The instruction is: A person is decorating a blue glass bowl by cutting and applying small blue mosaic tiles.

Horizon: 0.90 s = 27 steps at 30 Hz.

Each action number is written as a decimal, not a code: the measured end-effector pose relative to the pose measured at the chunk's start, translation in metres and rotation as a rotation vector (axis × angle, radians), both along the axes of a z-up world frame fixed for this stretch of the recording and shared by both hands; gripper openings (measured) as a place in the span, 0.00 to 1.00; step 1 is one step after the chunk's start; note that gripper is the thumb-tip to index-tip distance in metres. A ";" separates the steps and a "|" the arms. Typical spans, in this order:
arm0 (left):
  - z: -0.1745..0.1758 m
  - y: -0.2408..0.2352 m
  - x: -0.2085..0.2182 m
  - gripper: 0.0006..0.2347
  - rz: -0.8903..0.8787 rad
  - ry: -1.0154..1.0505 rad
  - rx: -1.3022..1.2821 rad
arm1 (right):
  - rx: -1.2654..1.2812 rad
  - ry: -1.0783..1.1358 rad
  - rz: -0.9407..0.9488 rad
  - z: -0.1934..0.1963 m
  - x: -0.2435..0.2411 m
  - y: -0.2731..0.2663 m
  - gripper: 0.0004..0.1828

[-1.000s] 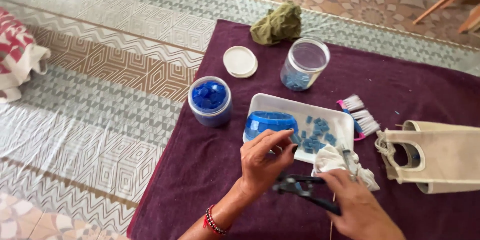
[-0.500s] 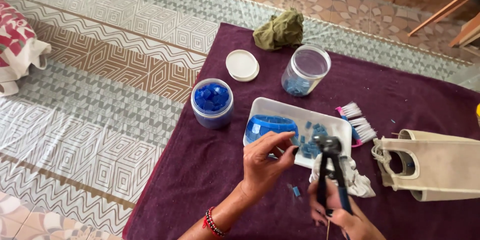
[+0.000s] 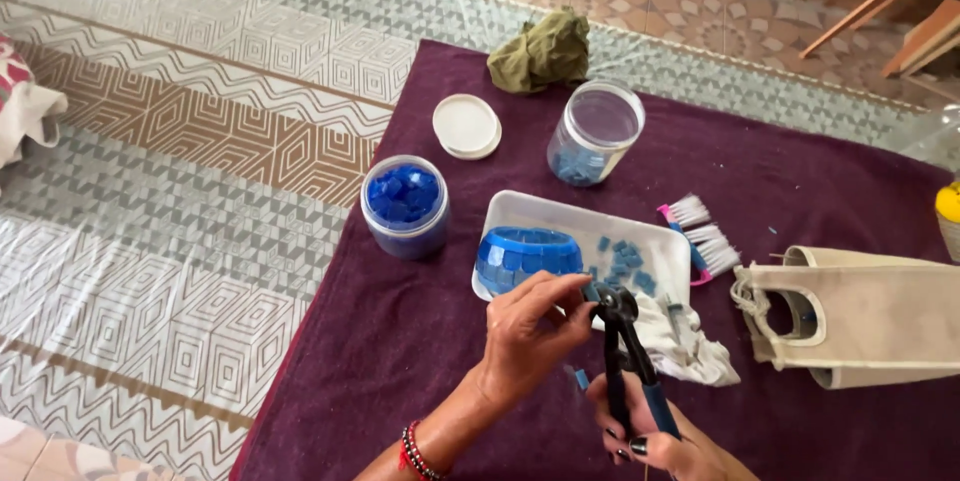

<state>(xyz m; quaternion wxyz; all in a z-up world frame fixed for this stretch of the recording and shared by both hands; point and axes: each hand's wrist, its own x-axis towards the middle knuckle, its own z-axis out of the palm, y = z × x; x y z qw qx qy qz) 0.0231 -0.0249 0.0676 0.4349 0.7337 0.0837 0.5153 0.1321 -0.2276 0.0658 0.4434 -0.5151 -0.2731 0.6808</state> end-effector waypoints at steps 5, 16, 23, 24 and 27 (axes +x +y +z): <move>-0.003 -0.001 0.003 0.12 -0.008 0.000 -0.005 | -0.041 0.023 -0.024 0.006 -0.001 -0.001 0.42; -0.008 -0.001 0.002 0.12 -0.003 0.054 -0.020 | -0.276 0.121 -0.111 0.009 0.004 -0.008 0.36; -0.009 -0.001 0.002 0.12 0.014 0.071 -0.007 | -0.407 0.062 -0.226 0.033 -0.006 0.000 0.33; -0.010 -0.001 0.002 0.12 0.012 0.074 -0.003 | -0.461 0.017 -0.271 0.039 -0.009 0.002 0.31; -0.012 -0.002 0.002 0.12 0.011 0.072 -0.003 | -0.479 -0.015 -0.278 0.032 -0.009 0.000 0.32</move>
